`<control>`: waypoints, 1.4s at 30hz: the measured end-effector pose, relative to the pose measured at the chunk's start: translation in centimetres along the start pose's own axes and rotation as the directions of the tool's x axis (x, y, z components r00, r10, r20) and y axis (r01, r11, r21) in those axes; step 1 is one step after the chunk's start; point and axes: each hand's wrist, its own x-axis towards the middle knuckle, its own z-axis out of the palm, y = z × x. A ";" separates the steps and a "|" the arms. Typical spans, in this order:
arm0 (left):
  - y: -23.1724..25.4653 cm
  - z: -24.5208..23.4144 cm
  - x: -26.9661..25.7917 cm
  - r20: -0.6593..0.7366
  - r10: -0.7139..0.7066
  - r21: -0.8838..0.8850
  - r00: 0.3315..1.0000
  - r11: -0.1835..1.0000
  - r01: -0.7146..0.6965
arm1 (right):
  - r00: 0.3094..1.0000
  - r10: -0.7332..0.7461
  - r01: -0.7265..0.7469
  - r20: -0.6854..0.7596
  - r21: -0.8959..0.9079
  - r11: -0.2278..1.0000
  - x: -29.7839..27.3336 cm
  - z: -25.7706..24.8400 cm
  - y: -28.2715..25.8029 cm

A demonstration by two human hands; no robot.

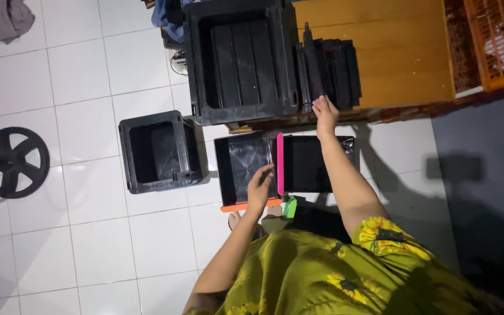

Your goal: The person assembles a black plastic container by attaching side panels and a frame. They pick up individual parts, align them, and snap them into place on the floor.

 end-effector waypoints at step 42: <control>5.1 -41.9 -21.0 -0.550 0.109 -0.343 0.828 0.874 -0.344 | 0.582 0.563 -0.364 0.587 -0.431 0.826 -53.9 18.9 -1.1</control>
